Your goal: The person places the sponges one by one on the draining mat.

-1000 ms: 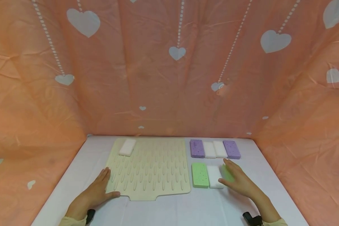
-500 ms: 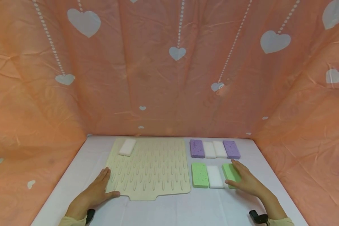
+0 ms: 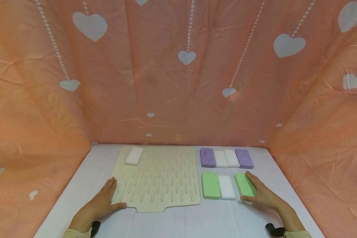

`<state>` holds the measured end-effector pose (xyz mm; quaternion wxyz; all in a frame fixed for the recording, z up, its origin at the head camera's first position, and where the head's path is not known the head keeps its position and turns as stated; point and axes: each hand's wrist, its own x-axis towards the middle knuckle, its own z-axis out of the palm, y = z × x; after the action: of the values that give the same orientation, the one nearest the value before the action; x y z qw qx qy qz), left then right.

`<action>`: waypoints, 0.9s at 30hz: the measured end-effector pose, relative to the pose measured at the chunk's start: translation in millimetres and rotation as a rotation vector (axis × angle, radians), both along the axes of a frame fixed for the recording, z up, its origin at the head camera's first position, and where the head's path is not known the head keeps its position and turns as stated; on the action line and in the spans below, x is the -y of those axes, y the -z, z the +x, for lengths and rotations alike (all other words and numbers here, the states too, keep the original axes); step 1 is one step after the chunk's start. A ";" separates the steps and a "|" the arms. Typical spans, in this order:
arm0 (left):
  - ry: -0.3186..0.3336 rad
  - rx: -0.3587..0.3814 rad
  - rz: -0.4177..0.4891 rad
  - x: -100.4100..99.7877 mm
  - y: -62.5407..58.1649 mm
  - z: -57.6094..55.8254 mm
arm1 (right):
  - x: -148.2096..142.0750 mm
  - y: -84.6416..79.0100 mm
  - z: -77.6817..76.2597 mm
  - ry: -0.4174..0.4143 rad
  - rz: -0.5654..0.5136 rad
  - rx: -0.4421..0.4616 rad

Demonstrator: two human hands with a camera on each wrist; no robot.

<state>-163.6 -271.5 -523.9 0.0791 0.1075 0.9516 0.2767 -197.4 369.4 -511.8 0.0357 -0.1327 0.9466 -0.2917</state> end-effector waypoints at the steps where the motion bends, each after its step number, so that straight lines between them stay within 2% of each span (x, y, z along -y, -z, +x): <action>1: 0.002 -0.007 0.005 0.0 0.4 0.6 | -0.7 1.3 -0.1 -0.005 -0.002 -0.008; 10: -0.003 0.011 -0.041 -2.6 -4.3 0.7 | -5.6 5.3 -2.7 0.003 -0.001 0.013; 14: 0.001 -0.012 -0.027 -1.0 -1.5 1.0 | -6.7 5.2 -2.5 -0.011 0.014 0.003; 20: -0.003 -0.029 -0.002 0.7 0.6 1.9 | -7.8 1.1 -1.3 -0.028 -0.011 0.056; 27: -0.004 0.010 -0.037 -2.9 -5.3 1.2 | -10.3 2.6 -1.9 -0.028 0.004 0.040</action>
<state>-162.4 -268.6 -518.6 0.0853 0.1027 0.9565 0.2596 -199.3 379.7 -514.4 0.0591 -0.1400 0.9443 -0.2919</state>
